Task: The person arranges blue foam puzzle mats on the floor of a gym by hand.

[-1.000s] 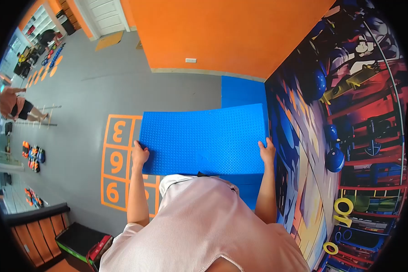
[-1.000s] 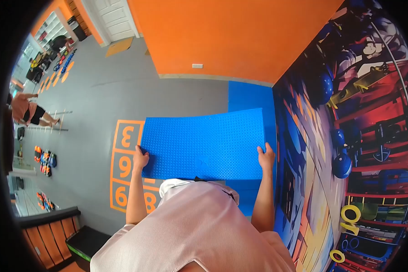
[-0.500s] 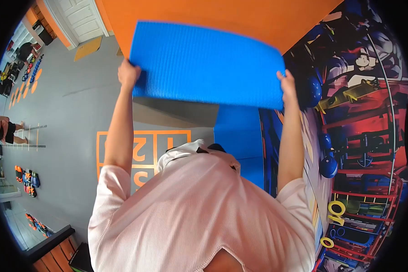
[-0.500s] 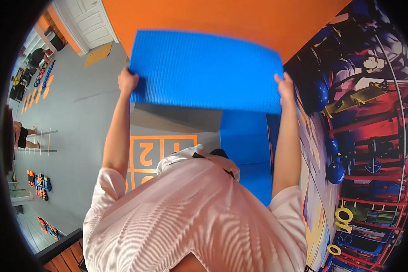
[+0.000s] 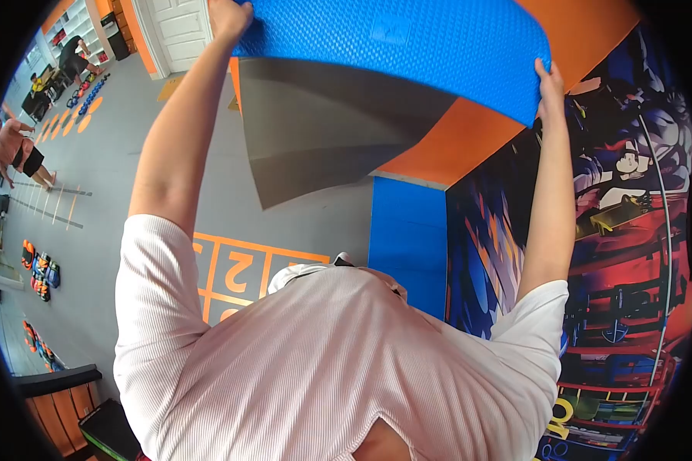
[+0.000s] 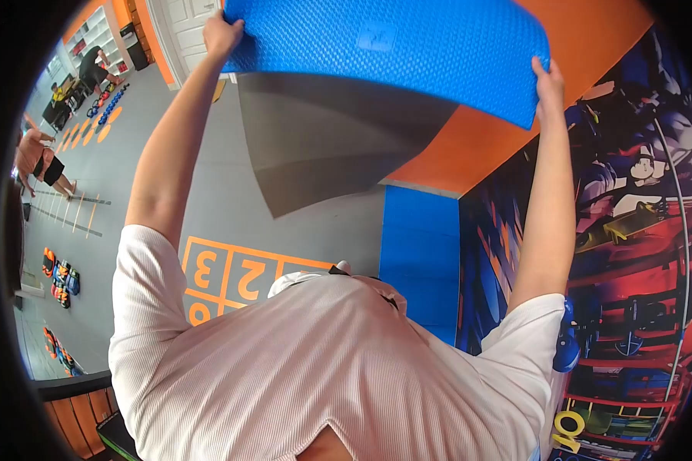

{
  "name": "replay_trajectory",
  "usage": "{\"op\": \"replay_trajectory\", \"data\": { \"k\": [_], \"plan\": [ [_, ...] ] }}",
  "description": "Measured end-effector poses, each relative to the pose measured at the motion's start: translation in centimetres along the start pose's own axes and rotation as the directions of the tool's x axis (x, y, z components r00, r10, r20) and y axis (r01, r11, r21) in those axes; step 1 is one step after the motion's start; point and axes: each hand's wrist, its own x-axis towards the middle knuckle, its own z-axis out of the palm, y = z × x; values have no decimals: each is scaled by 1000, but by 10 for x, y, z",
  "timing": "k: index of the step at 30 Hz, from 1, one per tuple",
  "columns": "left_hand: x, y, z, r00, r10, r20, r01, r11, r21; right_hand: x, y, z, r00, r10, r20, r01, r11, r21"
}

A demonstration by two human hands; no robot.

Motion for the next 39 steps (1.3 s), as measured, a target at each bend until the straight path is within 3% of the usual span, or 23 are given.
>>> {"op": "replay_trajectory", "data": {
  "k": [1, 3, 7, 9, 11, 15, 19, 22, 24, 26, 30, 33, 35, 37, 38, 39],
  "plan": [
    [19, 1, -3, 996, 72, -45, -63, 983, 173, 7, -12, -4, 997, -78, -2, 78, 997, 5],
    [11, 47, -47, 977, 134, -165, -132, 991, 23, 11, -39, -14, 992, -128, -16, 128, 991, 35],
    [1, 54, -82, 953, 97, -289, -143, 979, -143, -20, -84, -35, 978, -207, -24, 208, 974, 94],
    [-15, 39, -109, 960, 201, -197, -215, 975, -53, -63, -102, -41, 983, -173, -57, 177, 981, 79],
    [-75, 65, -157, 985, 108, -138, -115, 992, -45, -105, -104, -58, 993, -110, -38, 114, 982, 151],
    [-166, 46, -208, 1000, 21, 14, -16, 951, -308, -203, -104, -103, 997, 71, -28, -67, 990, 125],
    [-284, 65, -266, 982, -49, 182, 110, 932, -345, -301, -80, -161, 966, 260, -16, -256, 958, 133],
    [-354, 81, -310, 953, -117, 279, 191, 947, -256, -367, -60, -194, 937, 343, -74, -339, 939, 56],
    [-392, 80, -325, 936, -144, 322, 238, 932, -275, -406, -49, -205, 924, 351, -150, -354, 935, 8],
    [-435, 78, -349, 919, -175, 354, 285, 914, -287, -449, -53, -213, 884, 467, -31, -464, 883, 74],
    [-506, 61, -387, 846, -281, 453, 408, 888, -211, -539, -27, -236, 805, 593, 11, -593, 804, 48],
    [-549, 25, -413, 799, -336, 498, 471, 865, -172, -604, -17, -238, 767, 635, -91, -639, 769, -13],
    [-564, 28, -438, 768, -365, 526, 504, 851, -146, -639, -22, -231, 754, 651, -87, -648, 759, 55],
    [-586, 14, -453, 781, -361, 510, 479, 870, -118, -676, -27, -226, 760, 645, -79, -647, 763, 9],
    [-596, 5, -460, 776, -356, 520, 485, 864, -133, -696, -16, -235, 721, 693, 20, -693, 721, 6],
    [-605, -4, -466, 773, -352, 528, 493, 857, -151, -722, -7, -238, 723, 691, 9, -691, 723, 16]
  ]
}}
